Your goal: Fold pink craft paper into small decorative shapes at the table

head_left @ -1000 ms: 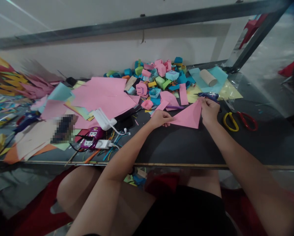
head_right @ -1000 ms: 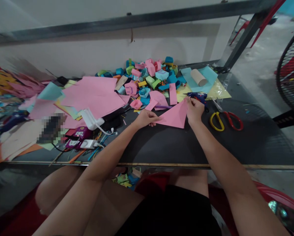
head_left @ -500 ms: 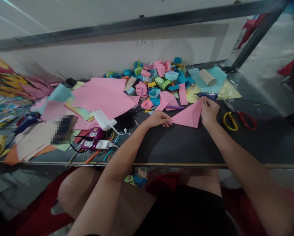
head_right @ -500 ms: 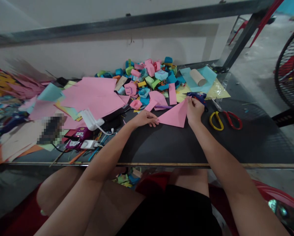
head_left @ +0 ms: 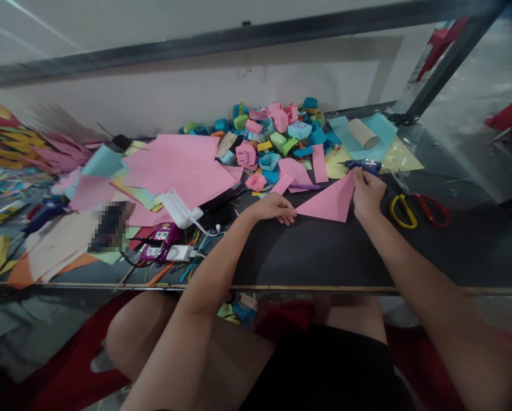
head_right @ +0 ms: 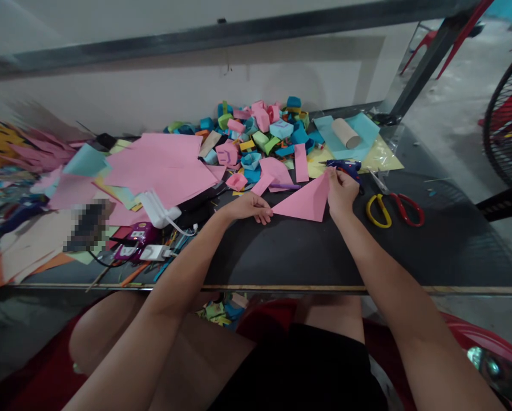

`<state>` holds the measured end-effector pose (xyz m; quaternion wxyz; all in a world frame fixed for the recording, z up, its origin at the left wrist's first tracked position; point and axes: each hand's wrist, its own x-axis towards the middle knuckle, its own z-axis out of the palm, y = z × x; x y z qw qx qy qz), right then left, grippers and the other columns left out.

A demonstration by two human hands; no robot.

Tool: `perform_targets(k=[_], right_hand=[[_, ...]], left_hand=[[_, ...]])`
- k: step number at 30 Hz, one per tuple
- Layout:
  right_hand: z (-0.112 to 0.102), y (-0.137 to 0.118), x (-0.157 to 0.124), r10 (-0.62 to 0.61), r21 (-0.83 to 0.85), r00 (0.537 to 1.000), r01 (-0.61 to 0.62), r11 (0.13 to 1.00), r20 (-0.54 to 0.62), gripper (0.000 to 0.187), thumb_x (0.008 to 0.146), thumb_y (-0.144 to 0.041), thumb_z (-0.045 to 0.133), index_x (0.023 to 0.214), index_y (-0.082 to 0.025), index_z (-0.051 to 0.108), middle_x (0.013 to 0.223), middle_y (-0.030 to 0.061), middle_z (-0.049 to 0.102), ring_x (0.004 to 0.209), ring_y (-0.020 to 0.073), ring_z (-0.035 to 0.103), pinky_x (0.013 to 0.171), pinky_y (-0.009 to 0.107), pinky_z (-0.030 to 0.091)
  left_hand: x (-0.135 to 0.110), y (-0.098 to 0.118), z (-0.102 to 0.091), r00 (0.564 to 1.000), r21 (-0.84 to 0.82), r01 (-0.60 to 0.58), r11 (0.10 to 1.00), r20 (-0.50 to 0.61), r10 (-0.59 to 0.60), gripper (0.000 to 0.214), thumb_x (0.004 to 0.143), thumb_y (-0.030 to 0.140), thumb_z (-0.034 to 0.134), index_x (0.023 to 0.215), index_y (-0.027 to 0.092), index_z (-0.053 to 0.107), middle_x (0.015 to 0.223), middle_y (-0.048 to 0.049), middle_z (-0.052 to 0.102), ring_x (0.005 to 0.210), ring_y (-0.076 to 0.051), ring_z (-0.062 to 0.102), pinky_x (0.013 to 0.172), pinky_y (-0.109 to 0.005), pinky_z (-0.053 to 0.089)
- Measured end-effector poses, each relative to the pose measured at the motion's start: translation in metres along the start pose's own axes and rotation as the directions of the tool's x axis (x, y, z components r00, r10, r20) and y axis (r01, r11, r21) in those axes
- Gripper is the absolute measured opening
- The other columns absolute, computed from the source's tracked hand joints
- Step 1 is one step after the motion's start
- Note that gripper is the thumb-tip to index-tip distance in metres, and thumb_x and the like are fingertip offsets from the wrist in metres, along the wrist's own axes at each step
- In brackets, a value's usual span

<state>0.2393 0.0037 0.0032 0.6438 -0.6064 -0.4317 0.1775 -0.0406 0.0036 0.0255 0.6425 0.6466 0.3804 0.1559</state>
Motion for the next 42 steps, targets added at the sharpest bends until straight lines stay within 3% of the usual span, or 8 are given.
perform_targets(k=[11,15,19,25,30,35,39,42], right_hand=[[-0.002,-0.007,-0.006,-0.025,-0.064,0.999,0.026,0.998,0.029,0.057,0.085,-0.069,0.061,0.083,-0.015,0.077,0.068,0.0013,0.064,0.066,0.0163,0.059,0.063,0.03,0.046],[-0.001,-0.014,-0.013,-0.036,-0.074,0.996,0.041,0.996,0.077,0.054,0.085,-0.067,0.062,0.08,-0.015,0.075,0.067,0.0009,0.062,0.066,0.0155,0.057,0.064,0.03,0.045],[0.002,-0.019,-0.02,-0.025,-0.102,0.994,0.036,0.994,0.111,0.052,0.085,-0.066,0.061,0.07,-0.017,0.068,0.061,-0.0005,0.055,0.062,0.0148,0.053,0.059,0.029,0.041],[0.006,-0.022,-0.027,0.076,-0.008,0.981,-0.075,0.997,0.177,0.053,0.076,-0.071,0.066,0.066,-0.019,0.066,0.061,-0.0002,0.056,0.059,0.0139,0.049,0.055,0.029,0.039],[0.011,-0.014,-0.027,0.151,0.055,0.957,-0.169,0.984,0.25,0.053,0.07,-0.072,0.071,0.065,-0.019,0.064,0.062,-0.0005,0.057,0.06,0.0135,0.051,0.055,0.028,0.041],[0.017,-0.009,-0.023,0.265,0.242,0.916,-0.342,0.908,0.302,0.061,0.059,-0.074,0.079,0.088,-0.023,0.064,0.091,0.0054,0.07,0.068,0.0167,0.062,0.055,0.03,0.05],[0.013,-0.02,-0.025,0.051,0.249,0.941,-0.141,0.958,0.336,0.066,0.063,-0.08,0.074,0.1,-0.026,0.067,0.11,0.008,0.071,0.094,0.0215,0.068,0.075,0.034,0.057],[0.01,-0.031,-0.032,-0.055,0.282,0.872,-0.097,0.954,0.486,0.067,0.064,-0.08,0.074,0.101,-0.024,0.071,0.099,0.0063,0.073,0.091,0.0215,0.069,0.079,0.036,0.057]], left_hand=[[-0.013,0.009,-0.008,0.99,-0.001,-0.017,1.0,0.141,0.017,0.05,0.069,0.059,0.083,0.075,0.009,0.078,0.07,-0.016,0.077,0.059,-0.019,0.073,0.055,-0.023,0.055],[-0.005,0.001,-0.005,0.989,0.04,-0.104,0.994,-0.097,0.107,0.071,0.093,0.07,0.047,0.064,0.01,0.07,0.053,-0.0126,0.067,0.045,-0.013,0.063,0.048,-0.022,0.047],[0.006,-0.006,0.011,0.866,0.389,-0.199,0.899,-0.36,0.348,0.031,0.094,0.04,0.063,0.113,0.017,0.073,0.099,-0.0114,0.079,0.085,-0.019,0.075,0.08,-0.031,0.059],[0.003,0.006,0.038,0.713,0.642,-0.46,0.613,-0.143,0.686,0.031,0.097,0.026,0.057,0.124,0.03,0.072,0.152,-0.008,0.056,0.145,-0.026,0.049,0.122,-0.05,0.036],[0.001,0.008,0.049,0.741,0.475,-0.553,0.684,-0.095,0.665,0.023,0.092,0.038,0.065,0.108,0.028,0.078,0.136,-0.0075,0.069,0.135,-0.025,0.059,0.119,-0.046,0.041],[0.01,0.0,0.043,0.694,0.31,-0.369,0.876,-0.535,0.481,0.031,0.09,0.05,0.067,0.092,0.022,0.079,0.104,-0.0081,0.08,0.107,-0.023,0.072,0.104,-0.038,0.053],[0.015,-0.002,0.037,0.721,0.033,-0.321,0.946,-0.64,0.267,0.048,0.087,0.06,0.066,0.073,0.015,0.072,0.072,-0.0078,0.076,0.07,-0.018,0.072,0.079,-0.031,0.059],[0.016,-0.002,0.036,0.796,-0.077,-0.305,0.949,-0.568,0.209,0.054,0.083,0.064,0.069,0.065,0.013,0.068,0.061,-0.0081,0.072,0.055,-0.014,0.064,0.063,-0.027,0.054]])
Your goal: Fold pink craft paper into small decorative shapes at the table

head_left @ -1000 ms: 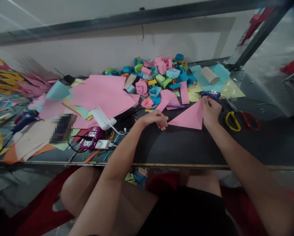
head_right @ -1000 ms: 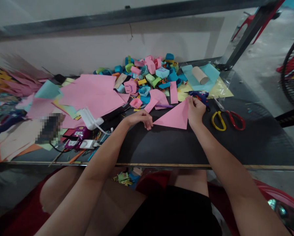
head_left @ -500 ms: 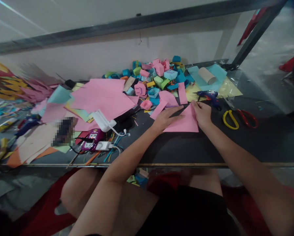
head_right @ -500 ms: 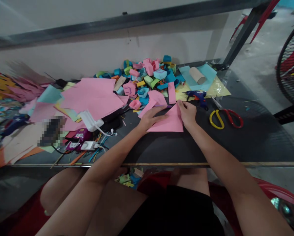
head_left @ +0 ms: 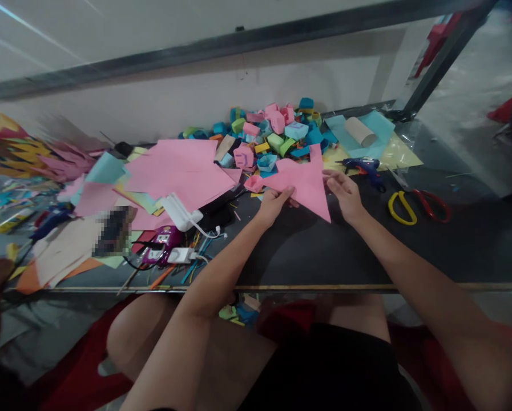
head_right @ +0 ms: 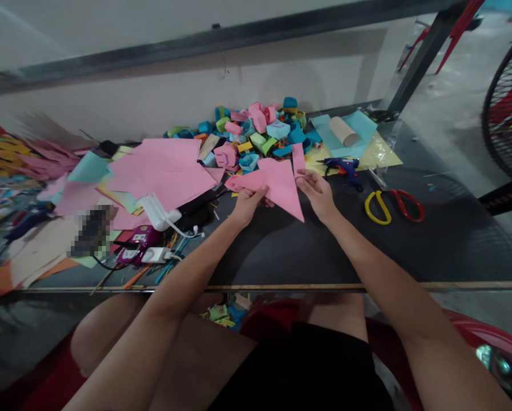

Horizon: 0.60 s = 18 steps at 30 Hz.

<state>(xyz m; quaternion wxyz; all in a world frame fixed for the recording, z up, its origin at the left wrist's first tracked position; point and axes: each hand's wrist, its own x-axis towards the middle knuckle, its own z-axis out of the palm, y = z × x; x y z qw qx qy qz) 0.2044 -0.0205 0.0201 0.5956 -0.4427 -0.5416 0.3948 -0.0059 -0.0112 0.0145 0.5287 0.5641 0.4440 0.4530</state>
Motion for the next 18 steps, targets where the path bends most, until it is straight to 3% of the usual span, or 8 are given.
perform_targets(k=[3,7,18], right_hand=[[0.005,-0.007,-0.007,0.034,-0.022,0.998,-0.033,0.999,0.05,0.058,0.062,-0.075,0.08,0.084,-0.021,0.074,0.08,0.0034,0.071,0.075,0.0187,0.065,0.069,0.034,0.054],[0.008,-0.01,-0.011,0.024,-0.117,0.999,-0.026,0.993,-0.021,0.051,0.061,-0.069,0.084,0.064,-0.02,0.071,0.063,-0.0001,0.062,0.059,0.0134,0.053,0.058,0.03,0.045],[0.007,-0.01,-0.013,-0.01,-0.154,0.997,-0.002,0.988,-0.079,0.046,0.063,-0.063,0.084,0.06,-0.02,0.071,0.057,-0.0013,0.059,0.053,0.0103,0.045,0.052,0.028,0.036]], left_hand=[[0.001,-0.003,0.0,0.998,-0.004,0.028,1.0,0.051,-0.028,0.052,0.082,0.061,0.072,0.062,0.013,0.067,0.057,-0.0068,0.069,0.05,-0.011,0.059,0.055,-0.025,0.049],[0.004,-0.007,-0.001,1.0,-0.044,-0.003,0.999,-0.026,0.002,0.041,0.08,0.052,0.078,0.067,0.014,0.068,0.061,-0.0023,0.068,0.051,-0.009,0.058,0.054,-0.023,0.048],[0.005,-0.002,-0.003,0.997,-0.045,0.017,0.999,-0.076,-0.021,0.044,0.081,0.054,0.077,0.065,0.015,0.064,0.064,-0.0037,0.071,0.051,-0.008,0.06,0.057,-0.023,0.051]])
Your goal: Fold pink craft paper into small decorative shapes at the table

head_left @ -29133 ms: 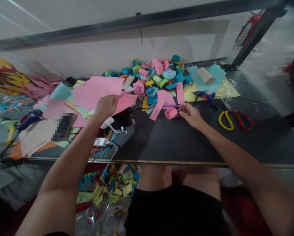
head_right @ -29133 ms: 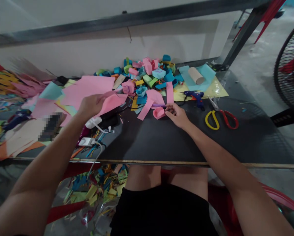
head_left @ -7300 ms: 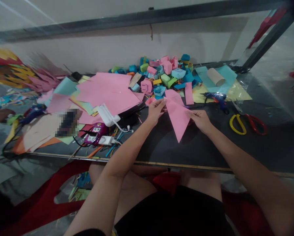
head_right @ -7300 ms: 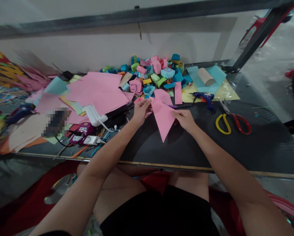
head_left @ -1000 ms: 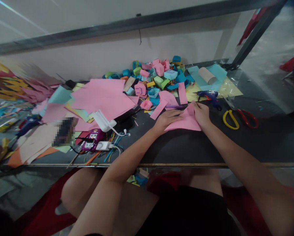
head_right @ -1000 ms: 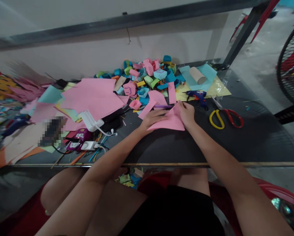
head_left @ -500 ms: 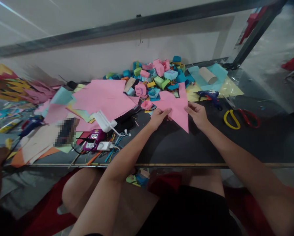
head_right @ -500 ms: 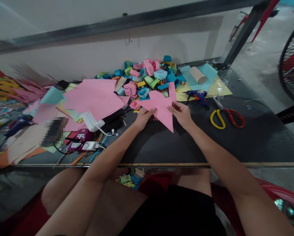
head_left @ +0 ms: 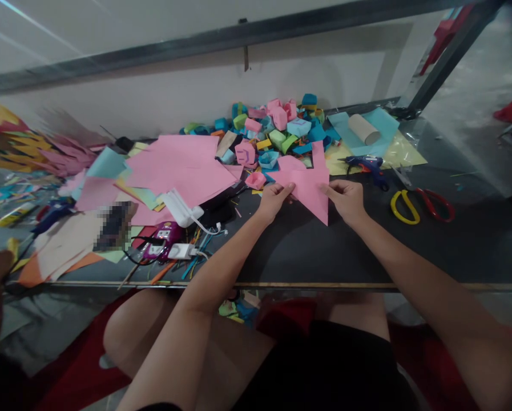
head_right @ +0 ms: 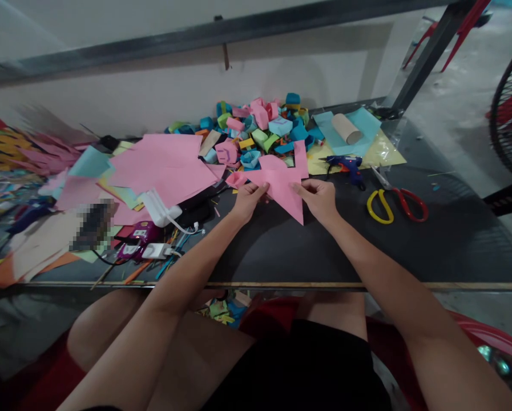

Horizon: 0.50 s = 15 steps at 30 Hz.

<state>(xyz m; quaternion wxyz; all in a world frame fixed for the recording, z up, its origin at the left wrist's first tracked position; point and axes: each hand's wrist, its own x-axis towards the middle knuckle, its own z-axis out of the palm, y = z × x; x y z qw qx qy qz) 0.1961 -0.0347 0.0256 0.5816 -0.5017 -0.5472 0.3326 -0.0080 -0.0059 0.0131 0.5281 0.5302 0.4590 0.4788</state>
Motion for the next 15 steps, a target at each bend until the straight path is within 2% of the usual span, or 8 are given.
perform_targets(k=[3,6,9,12,15], right_hand=[[0.0,-0.003,0.0,0.003,0.005,1.0,-0.003,1.0,0.0,0.047,0.062,-0.063,0.085,0.058,-0.02,0.069,0.055,-0.0018,0.058,0.051,0.0094,0.044,0.05,0.027,0.037],[0.0,-0.005,-0.001,0.015,-0.003,1.0,-0.015,1.0,0.01,0.047,0.063,-0.064,0.084,0.058,-0.02,0.069,0.056,-0.0013,0.06,0.051,0.0096,0.046,0.05,0.027,0.039],[0.001,-0.006,-0.001,0.017,0.005,0.999,-0.017,1.0,0.039,0.045,0.061,-0.062,0.086,0.06,-0.019,0.071,0.059,0.0,0.065,0.054,0.0117,0.054,0.053,0.028,0.045],[0.001,-0.006,0.0,0.017,0.089,0.998,-0.022,0.996,0.061,0.044,0.058,-0.06,0.089,0.065,-0.019,0.075,0.065,0.0012,0.07,0.06,0.015,0.062,0.058,0.03,0.052],[-0.001,-0.007,0.001,-0.01,0.129,1.0,0.012,0.992,-0.013,0.043,0.058,-0.061,0.089,0.07,-0.021,0.077,0.067,0.001,0.072,0.06,0.016,0.063,0.057,0.032,0.054]], left_hand=[[0.001,-0.001,-0.001,1.0,-0.032,-0.018,0.999,0.007,0.018,0.045,0.078,0.055,0.078,0.066,0.015,0.064,0.063,-0.0029,0.07,0.052,-0.008,0.059,0.056,-0.023,0.05],[0.001,-0.002,0.001,0.999,-0.107,-0.035,0.994,0.003,0.036,0.048,0.064,0.058,0.087,0.071,0.015,0.067,0.066,-0.0008,0.07,0.055,-0.007,0.058,0.056,-0.022,0.05],[-0.003,-0.003,0.005,0.997,-0.137,-0.079,0.987,-0.024,0.076,0.051,0.054,0.056,0.092,0.07,0.015,0.067,0.067,-0.0007,0.069,0.057,-0.008,0.058,0.056,-0.023,0.05],[-0.008,-0.004,0.008,0.992,-0.124,-0.123,0.985,-0.038,0.12,0.047,0.057,0.052,0.093,0.068,0.014,0.067,0.066,-0.0018,0.068,0.059,-0.011,0.059,0.056,-0.024,0.051],[-0.011,-0.004,0.009,0.99,-0.089,-0.142,0.986,-0.036,0.139,0.041,0.061,0.047,0.092,0.07,0.015,0.068,0.067,-0.003,0.068,0.065,-0.014,0.063,0.058,-0.026,0.053]])
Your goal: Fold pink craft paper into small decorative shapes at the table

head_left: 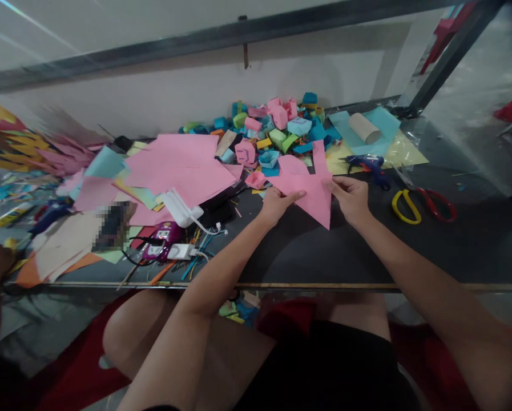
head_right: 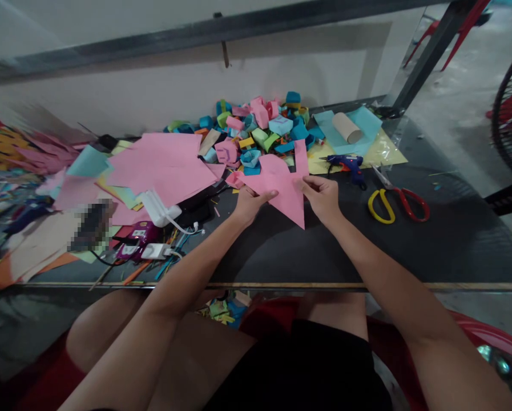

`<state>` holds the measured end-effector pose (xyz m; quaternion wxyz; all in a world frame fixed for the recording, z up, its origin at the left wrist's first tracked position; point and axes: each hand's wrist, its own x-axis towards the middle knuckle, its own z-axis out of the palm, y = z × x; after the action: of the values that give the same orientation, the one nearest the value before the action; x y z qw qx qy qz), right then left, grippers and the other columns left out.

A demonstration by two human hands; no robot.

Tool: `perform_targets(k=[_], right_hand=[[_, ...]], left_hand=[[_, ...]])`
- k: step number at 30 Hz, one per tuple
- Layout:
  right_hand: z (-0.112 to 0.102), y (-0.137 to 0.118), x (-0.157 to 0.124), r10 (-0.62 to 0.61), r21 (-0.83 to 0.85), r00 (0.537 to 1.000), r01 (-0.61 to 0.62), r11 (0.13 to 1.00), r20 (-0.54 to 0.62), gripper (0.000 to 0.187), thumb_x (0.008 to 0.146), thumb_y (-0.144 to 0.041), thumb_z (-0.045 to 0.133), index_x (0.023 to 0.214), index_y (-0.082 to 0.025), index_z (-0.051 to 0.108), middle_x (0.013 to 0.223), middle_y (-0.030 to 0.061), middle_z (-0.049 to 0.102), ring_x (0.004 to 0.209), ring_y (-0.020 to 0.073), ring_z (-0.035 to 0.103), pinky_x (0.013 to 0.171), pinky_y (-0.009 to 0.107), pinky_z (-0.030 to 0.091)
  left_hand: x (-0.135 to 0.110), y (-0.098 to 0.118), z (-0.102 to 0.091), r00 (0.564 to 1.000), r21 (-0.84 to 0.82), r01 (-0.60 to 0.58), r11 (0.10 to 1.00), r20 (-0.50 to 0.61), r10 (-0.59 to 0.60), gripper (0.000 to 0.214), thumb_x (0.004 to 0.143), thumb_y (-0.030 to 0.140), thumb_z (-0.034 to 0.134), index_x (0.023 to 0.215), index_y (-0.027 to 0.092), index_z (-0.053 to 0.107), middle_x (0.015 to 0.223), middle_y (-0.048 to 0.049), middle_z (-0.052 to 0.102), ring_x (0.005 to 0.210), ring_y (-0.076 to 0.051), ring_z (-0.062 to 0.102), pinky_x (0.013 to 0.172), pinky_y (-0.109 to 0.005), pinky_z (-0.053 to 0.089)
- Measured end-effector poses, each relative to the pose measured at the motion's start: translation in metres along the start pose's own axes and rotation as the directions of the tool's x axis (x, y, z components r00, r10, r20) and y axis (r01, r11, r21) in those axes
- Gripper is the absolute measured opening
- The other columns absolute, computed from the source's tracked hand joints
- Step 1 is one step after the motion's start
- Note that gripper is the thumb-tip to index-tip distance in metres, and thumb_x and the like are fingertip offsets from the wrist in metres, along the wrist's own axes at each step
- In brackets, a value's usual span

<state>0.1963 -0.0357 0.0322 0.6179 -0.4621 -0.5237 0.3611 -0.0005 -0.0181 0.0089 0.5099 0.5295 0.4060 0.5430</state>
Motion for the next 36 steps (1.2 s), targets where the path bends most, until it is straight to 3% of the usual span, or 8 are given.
perform_targets(k=[3,16,24,32,36], right_hand=[[-0.0032,-0.0008,0.001,-0.05,-0.02,0.997,0.049,0.999,-0.054,0.041,0.061,-0.061,0.088,0.07,-0.022,0.078,0.067,0.0011,0.072,0.059,0.0164,0.064,0.055,0.032,0.054],[-0.0023,-0.0013,-0.0028,-0.126,-0.006,0.988,0.126,0.992,-0.091,0.034,0.065,-0.056,0.089,0.073,-0.025,0.08,0.072,0.001,0.076,0.064,0.017,0.068,0.062,0.034,0.058],[-0.0036,-0.0021,-0.0034,-0.113,-0.046,0.989,0.109,0.993,-0.093,0.035,0.065,-0.057,0.088,0.072,-0.024,0.079,0.07,0.0006,0.075,0.064,0.017,0.067,0.059,0.033,0.056],[-0.0033,0.0032,-0.0011,-0.105,0.003,0.988,0.106,0.994,-0.116,0.031,0.064,-0.053,0.089,0.073,-0.024,0.08,0.072,0.0005,0.076,0.063,0.0159,0.068,0.059,0.032,0.056],[-0.0032,0.005,0.0002,-0.085,0.02,0.991,0.088,0.996,-0.101,0.037,0.061,-0.058,0.09,0.074,-0.025,0.08,0.075,0.001,0.077,0.067,0.0172,0.07,0.063,0.033,0.058]], left_hand=[[-0.001,0.0014,0.0005,1.0,0.019,-0.017,1.0,0.006,0.017,0.037,0.063,0.042,0.092,0.068,0.015,0.067,0.066,-0.0024,0.067,0.065,-0.014,0.063,0.057,-0.026,0.054],[-0.0039,0.0047,0.0037,0.999,-0.069,-0.033,0.997,0.011,0.033,0.037,0.061,0.039,0.094,0.067,0.015,0.067,0.064,0.0002,0.064,0.062,-0.012,0.061,0.058,-0.024,0.053],[-0.0023,0.0025,0.0024,0.997,-0.034,-0.079,0.996,0.022,0.08,0.043,0.061,0.048,0.093,0.072,0.017,0.065,0.068,-0.0002,0.065,0.075,-0.016,0.066,0.067,-0.027,0.057],[-0.0023,0.0014,0.0028,0.999,-0.027,-0.042,0.999,0.015,0.043,0.043,0.061,0.045,0.094,0.07,0.018,0.061,0.065,0.0001,0.061,0.074,-0.017,0.065,0.064,-0.029,0.057],[-0.0018,0.0036,0.0017,0.998,-0.019,-0.031,0.999,0.049,0.031,0.044,0.061,0.048,0.093,0.076,0.017,0.065,0.074,-0.0029,0.068,0.082,-0.019,0.069,0.071,-0.031,0.06]])
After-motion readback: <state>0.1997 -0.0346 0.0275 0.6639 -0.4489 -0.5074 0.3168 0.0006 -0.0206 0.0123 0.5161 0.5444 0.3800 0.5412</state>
